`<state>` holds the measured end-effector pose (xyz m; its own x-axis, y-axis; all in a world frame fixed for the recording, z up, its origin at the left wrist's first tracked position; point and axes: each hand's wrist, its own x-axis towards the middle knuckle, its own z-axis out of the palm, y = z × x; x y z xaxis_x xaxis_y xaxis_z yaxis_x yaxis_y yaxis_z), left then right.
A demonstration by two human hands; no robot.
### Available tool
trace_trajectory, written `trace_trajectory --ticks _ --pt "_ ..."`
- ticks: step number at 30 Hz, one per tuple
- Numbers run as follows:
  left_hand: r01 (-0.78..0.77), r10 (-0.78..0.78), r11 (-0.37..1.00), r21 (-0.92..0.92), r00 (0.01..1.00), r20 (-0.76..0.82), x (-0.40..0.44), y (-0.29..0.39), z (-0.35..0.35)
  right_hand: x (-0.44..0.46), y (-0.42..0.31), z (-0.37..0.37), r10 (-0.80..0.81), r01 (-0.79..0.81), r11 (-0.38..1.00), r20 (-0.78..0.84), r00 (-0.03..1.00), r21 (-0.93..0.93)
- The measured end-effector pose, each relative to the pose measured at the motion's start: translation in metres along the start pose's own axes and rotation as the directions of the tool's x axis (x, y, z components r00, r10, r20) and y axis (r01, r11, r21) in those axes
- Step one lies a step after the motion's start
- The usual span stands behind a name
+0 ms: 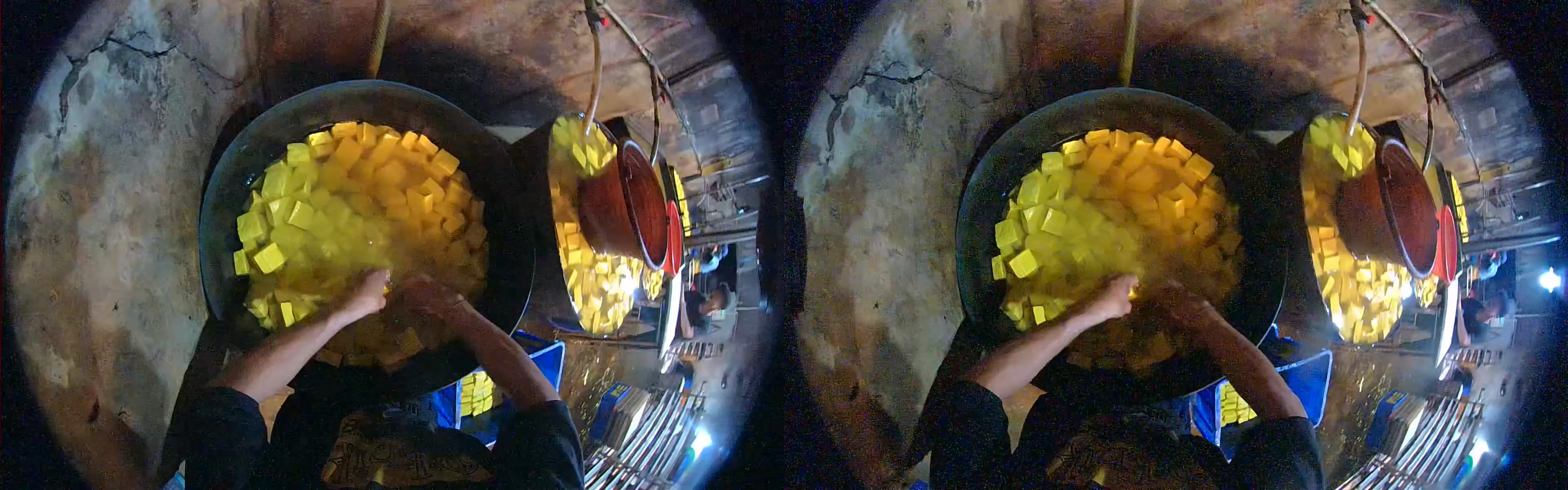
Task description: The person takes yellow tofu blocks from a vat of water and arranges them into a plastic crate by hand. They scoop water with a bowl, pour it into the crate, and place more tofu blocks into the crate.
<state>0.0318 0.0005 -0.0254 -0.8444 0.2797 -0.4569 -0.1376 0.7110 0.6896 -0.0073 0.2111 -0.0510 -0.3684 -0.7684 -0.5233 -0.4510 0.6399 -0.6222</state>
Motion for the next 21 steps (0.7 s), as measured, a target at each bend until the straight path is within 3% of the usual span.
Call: trace_trajectory --ticks 1,2,3,5,6,7,8,9,10,11,12,13,15,17,19,20,21 --pt "0.066 -0.051 0.990 -0.127 0.991 0.120 0.000 0.006 -0.020 -0.008 -0.005 -0.030 -0.111 0.104 0.947 -0.007 0.994 -0.303" --pt "-0.216 0.154 0.974 -0.072 0.856 -0.494 0.006 -0.007 0.002 -0.004 -0.010 -0.053 -0.170 0.157 0.881 0.011 0.985 -0.446" --pt "-0.004 -0.050 0.976 -0.220 0.970 -0.237 0.010 0.004 -0.044 -0.001 -0.014 -0.076 -0.229 0.203 0.791 0.028 0.973 -0.577" --pt "0.136 -0.127 0.990 0.045 0.977 -0.170 0.008 0.012 -0.083 0.024 -0.017 -0.121 -0.081 0.031 0.875 -0.082 0.993 -0.484" --pt "0.142 -0.131 0.989 0.048 0.975 -0.179 0.029 -0.008 -0.069 0.038 -0.019 -0.142 -0.003 -0.055 0.902 -0.134 0.991 -0.427" --pt "0.046 -0.021 0.998 0.039 0.870 -0.492 0.063 -0.041 -0.035 0.049 -0.022 -0.158 0.078 -0.139 0.922 -0.180 0.981 -0.362" --pt "-0.049 0.081 0.997 0.065 0.660 -0.747 0.082 -0.061 -0.018 0.056 -0.029 -0.165 0.117 -0.178 0.929 -0.197 0.973 -0.325" --pt "-0.041 0.077 0.997 0.066 0.659 -0.748 0.084 -0.064 -0.020 0.063 -0.035 -0.171 0.156 -0.215 0.933 -0.214 0.964 -0.288" --pt "-0.129 -0.043 0.970 -0.205 0.742 -0.669 0.085 -0.064 -0.025 0.073 -0.045 -0.174 0.221 -0.339 0.894 -0.370 0.902 -0.293" --pt "-0.115 -0.121 0.941 -0.319 0.764 -0.633 0.088 -0.063 -0.029 0.084 -0.055 -0.178 0.272 -0.460 0.845 -0.520 0.810 -0.273" --pt "-0.090 -0.179 0.925 -0.368 0.753 -0.633 0.091 -0.061 -0.033 0.097 -0.046 -0.167 0.109 -0.406 0.846 -0.634 0.766 -0.346" --pt "-0.068 -0.217 0.919 -0.388 0.734 -0.644 0.092 -0.061 -0.037 0.113 -0.038 -0.158 0.106 -0.400 0.849 -0.631 0.768 -0.345" --pt "-0.038 -0.288 0.898 -0.438 0.703 -0.650 0.090 -0.060 -0.049 0.147 -0.015 -0.139 0.252 -0.556 0.669 -0.553 0.794 -0.494" --pt "-0.015 -0.354 0.858 -0.514 0.707 -0.613 0.083 -0.061 -0.066 0.151 0.000 -0.139 0.148 -0.518 0.728 -0.634 0.759 -0.450" --pt "-0.001 -0.372 0.820 -0.572 0.758 -0.535 0.068 -0.061 -0.087 0.115 -0.034 -0.190 0.280 -0.341 0.901 -0.242 0.929 -0.270" --pt "-0.029 -0.319 0.838 -0.545 0.785 -0.532 0.064 -0.061 -0.093 0.113 -0.013 -0.190 0.144 -0.222 0.899 -0.225 0.964 -0.377" --pt "-0.129 -0.125 0.910 -0.394 0.821 -0.557 0.060 -0.062 -0.097 0.112 0.009 -0.190 0.005 -0.104 0.870 -0.203 0.979 -0.482"
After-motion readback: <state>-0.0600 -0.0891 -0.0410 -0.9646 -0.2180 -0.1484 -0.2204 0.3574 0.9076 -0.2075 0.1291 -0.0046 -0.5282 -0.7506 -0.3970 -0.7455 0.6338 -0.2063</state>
